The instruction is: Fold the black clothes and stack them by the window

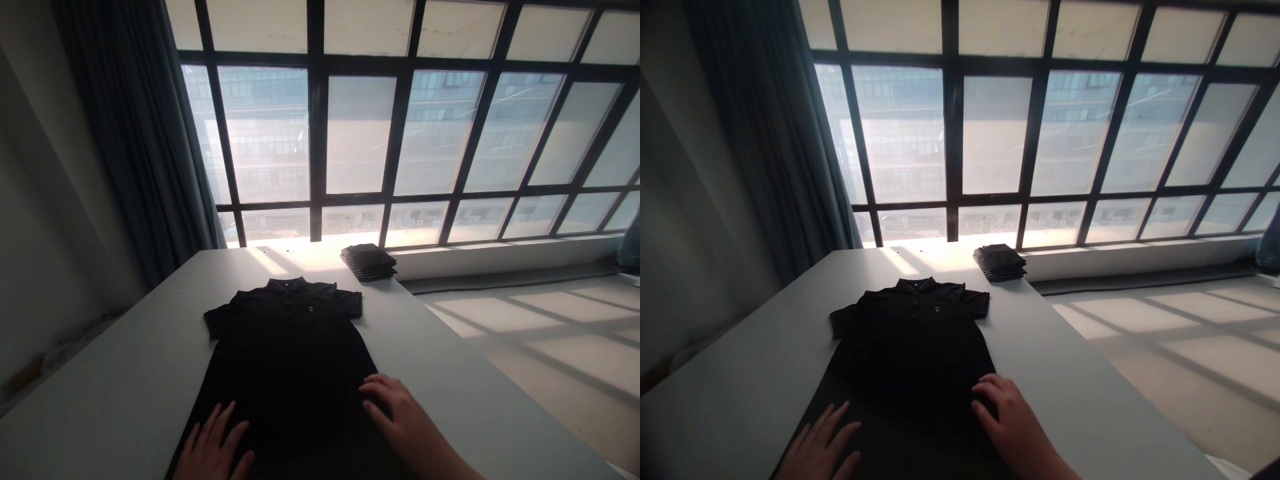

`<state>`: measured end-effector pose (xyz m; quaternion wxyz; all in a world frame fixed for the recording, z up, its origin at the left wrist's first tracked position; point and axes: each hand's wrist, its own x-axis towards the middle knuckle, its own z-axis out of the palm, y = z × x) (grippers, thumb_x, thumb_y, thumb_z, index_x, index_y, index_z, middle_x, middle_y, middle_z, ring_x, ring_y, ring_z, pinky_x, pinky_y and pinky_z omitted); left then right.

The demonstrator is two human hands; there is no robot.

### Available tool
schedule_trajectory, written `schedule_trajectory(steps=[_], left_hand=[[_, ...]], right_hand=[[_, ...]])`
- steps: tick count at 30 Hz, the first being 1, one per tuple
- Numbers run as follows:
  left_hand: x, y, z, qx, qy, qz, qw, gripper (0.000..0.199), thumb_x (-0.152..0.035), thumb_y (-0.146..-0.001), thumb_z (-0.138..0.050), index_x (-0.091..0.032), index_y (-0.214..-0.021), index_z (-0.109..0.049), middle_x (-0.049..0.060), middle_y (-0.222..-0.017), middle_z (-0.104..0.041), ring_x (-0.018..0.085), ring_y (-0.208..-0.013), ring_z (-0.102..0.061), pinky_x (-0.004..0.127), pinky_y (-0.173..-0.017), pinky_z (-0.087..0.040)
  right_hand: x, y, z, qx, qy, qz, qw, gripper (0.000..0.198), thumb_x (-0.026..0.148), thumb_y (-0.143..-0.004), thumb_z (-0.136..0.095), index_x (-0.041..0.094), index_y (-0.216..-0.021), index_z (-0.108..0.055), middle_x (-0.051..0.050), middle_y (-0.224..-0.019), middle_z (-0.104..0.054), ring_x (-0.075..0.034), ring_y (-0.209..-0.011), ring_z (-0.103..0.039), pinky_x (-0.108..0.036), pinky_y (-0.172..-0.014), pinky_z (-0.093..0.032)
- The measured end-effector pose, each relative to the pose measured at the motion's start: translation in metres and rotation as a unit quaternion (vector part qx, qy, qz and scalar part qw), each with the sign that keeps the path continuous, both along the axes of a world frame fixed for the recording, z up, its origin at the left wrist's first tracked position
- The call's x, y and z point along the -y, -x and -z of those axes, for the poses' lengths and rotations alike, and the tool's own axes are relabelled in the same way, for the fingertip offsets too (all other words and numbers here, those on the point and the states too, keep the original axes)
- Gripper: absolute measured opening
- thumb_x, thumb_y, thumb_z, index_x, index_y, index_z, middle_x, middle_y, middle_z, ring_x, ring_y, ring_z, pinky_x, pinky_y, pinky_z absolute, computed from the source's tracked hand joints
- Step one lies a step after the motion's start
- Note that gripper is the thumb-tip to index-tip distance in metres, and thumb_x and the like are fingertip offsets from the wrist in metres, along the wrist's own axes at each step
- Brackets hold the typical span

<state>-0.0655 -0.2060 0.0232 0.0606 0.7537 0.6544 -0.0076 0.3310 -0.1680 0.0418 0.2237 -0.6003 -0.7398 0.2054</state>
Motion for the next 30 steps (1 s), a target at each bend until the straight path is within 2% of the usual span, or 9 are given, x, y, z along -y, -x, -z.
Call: schedule_trajectory(steps=[2,4,9,12,14,16,21,25,30], left_hand=[[-0.021,-0.033,-0.015,0.021,-0.014,0.036,0.999,0.053,-0.053,-0.101,-0.047,-0.032,-0.147,-0.063,0.004,-0.168,-0.040,0.034,-0.157,-0.033,0.060,-0.126,-0.033],[-0.050,-0.076,-0.030,0.050,-0.025,0.089,0.994,0.053,-0.049,-0.101,-0.049,-0.029,-0.148,-0.062,0.005,-0.165,-0.046,0.032,-0.154,-0.040,0.057,-0.124,-0.037],[-0.152,-0.182,-0.047,0.059,-0.071,0.173,0.981,0.053,-0.044,-0.101,-0.051,-0.020,-0.147,-0.061,0.013,-0.158,-0.054,0.035,-0.149,-0.045,0.058,-0.121,-0.039],[-0.210,-0.227,-0.036,0.057,-0.075,0.164,0.982,0.057,-0.045,-0.103,-0.048,-0.018,-0.152,-0.055,0.013,-0.160,-0.052,0.034,-0.149,-0.045,0.056,-0.118,-0.042],[-0.234,-0.248,-0.023,0.060,-0.084,0.157,0.982,0.059,-0.046,-0.105,-0.044,-0.017,-0.156,-0.049,0.013,-0.164,-0.047,0.033,-0.151,-0.041,0.054,-0.120,-0.040],[-0.246,-0.261,-0.010,0.068,-0.091,0.152,0.982,0.060,-0.046,-0.107,-0.040,-0.015,-0.158,-0.046,0.013,-0.167,-0.043,0.032,-0.154,-0.037,0.052,-0.123,-0.036],[-0.249,-0.265,0.007,0.076,-0.100,0.152,0.980,0.059,-0.046,-0.108,-0.038,-0.016,-0.157,-0.049,0.012,-0.167,-0.042,0.033,-0.156,-0.034,0.055,-0.128,-0.027],[-0.250,-0.263,0.006,0.080,-0.108,0.158,0.978,0.056,-0.046,-0.108,-0.039,-0.015,-0.153,-0.053,0.013,-0.164,-0.047,0.032,-0.154,-0.038,0.055,-0.127,-0.029],[-0.249,-0.267,0.005,0.091,-0.097,0.198,0.971,0.054,-0.047,-0.108,-0.039,-0.019,-0.151,-0.055,0.013,-0.164,-0.046,0.031,-0.154,-0.039,0.057,-0.128,-0.027]], right_hand=[[-0.050,-0.010,-0.011,0.018,-0.028,0.054,0.998,0.041,0.047,-0.101,-0.046,0.022,-0.104,-0.079,-0.009,-0.114,-0.076,-0.026,-0.108,-0.070,-0.034,-0.095,-0.051],[-0.105,-0.019,-0.020,0.073,-0.007,0.145,0.987,0.044,0.045,-0.105,-0.041,0.019,-0.100,-0.076,-0.009,-0.099,-0.077,-0.023,-0.091,-0.070,-0.030,-0.079,-0.049],[-0.212,-0.031,-0.014,0.111,-0.016,0.219,0.969,0.047,0.048,-0.104,-0.047,0.010,-0.104,-0.075,-0.020,-0.115,-0.073,-0.031,-0.114,-0.062,-0.036,-0.095,-0.043],[-0.250,-0.035,-0.003,0.115,0.003,0.241,0.964,0.055,0.058,-0.098,-0.056,0.008,-0.116,-0.074,-0.025,-0.128,-0.067,-0.036,-0.125,-0.056,-0.041,-0.100,-0.043],[-0.269,-0.038,0.002,0.116,0.020,0.245,0.962,0.062,0.060,-0.091,-0.067,0.009,-0.126,-0.071,-0.026,-0.135,-0.063,-0.038,-0.129,-0.054,-0.043,-0.100,-0.045],[-0.284,-0.040,0.005,0.116,0.034,0.238,0.964,0.061,0.054,-0.085,-0.075,0.010,-0.128,-0.070,-0.025,-0.137,-0.062,-0.038,-0.128,-0.056,-0.042,-0.099,-0.047],[-0.306,-0.041,0.009,0.097,0.023,0.194,0.976,0.034,0.029,-0.085,-0.070,0.012,-0.115,-0.072,-0.020,-0.119,-0.072,-0.031,-0.113,-0.065,-0.035,-0.092,-0.048],[-0.309,-0.037,0.002,0.053,-0.029,0.162,0.985,0.040,0.016,-0.085,-0.059,0.012,-0.125,-0.062,-0.013,-0.106,-0.074,-0.025,-0.095,-0.067,-0.030,-0.083,-0.047],[-0.300,-0.026,-0.020,0.002,-0.118,0.075,0.990,0.044,0.004,-0.085,-0.051,0.020,-0.125,-0.060,-0.006,-0.120,-0.072,-0.019,-0.107,-0.065,-0.025,-0.094,-0.046]])
